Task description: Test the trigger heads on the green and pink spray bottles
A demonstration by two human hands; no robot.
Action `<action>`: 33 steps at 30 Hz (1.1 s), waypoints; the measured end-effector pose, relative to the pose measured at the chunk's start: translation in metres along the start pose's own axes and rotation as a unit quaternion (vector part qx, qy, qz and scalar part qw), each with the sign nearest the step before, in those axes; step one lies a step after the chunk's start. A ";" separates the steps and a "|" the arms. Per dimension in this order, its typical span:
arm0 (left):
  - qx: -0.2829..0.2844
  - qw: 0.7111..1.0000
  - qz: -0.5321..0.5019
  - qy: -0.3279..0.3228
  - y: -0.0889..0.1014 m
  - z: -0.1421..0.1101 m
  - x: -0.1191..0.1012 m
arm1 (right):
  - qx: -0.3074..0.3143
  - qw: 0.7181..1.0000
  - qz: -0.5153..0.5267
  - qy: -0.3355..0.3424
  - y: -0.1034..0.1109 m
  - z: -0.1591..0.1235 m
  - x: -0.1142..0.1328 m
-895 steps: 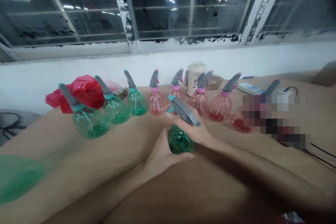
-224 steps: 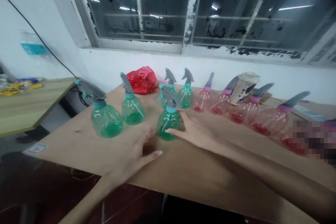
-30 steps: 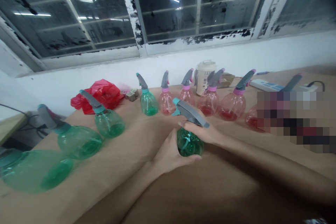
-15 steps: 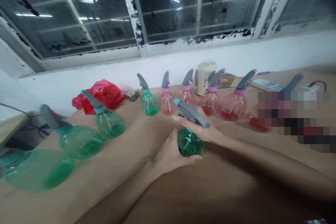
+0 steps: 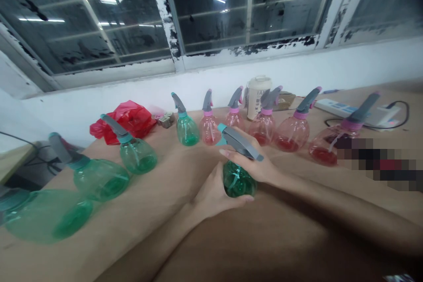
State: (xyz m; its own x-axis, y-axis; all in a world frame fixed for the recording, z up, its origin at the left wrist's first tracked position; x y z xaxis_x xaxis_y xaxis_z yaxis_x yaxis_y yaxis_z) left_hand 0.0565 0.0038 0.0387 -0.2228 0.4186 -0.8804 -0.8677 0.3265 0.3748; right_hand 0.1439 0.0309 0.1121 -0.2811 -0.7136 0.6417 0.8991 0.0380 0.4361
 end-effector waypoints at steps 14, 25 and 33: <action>0.005 1.000 0.012 0.022 0.001 0.000 0.004 | 0.038 0.997 0.046 -0.050 -0.009 -0.003 -0.016; 0.004 0.999 0.014 0.051 0.002 -0.002 0.010 | 0.058 0.997 0.043 -0.017 -0.008 -0.001 -0.004; -0.007 1.000 0.006 0.017 0.001 -0.001 0.005 | 0.063 0.996 0.053 -0.016 -0.008 0.003 -0.001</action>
State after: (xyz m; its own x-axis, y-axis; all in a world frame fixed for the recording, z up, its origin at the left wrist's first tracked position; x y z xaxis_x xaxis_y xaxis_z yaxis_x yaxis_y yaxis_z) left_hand 0.0542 0.0053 0.0340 -0.2476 0.3929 -0.8856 -0.8707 0.3107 0.3813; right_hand 0.1358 0.0337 0.1099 -0.1992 -0.6787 0.7069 0.8753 0.2012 0.4398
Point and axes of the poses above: each hand's wrist, its own z-axis towards the middle knuckle, its own y-axis out of the back of the hand, x = y × z, the point moved 8 cm from there along z, towards the middle knuckle, and after that the axes turned 14 degrees about -z, right-handed, at the moved point
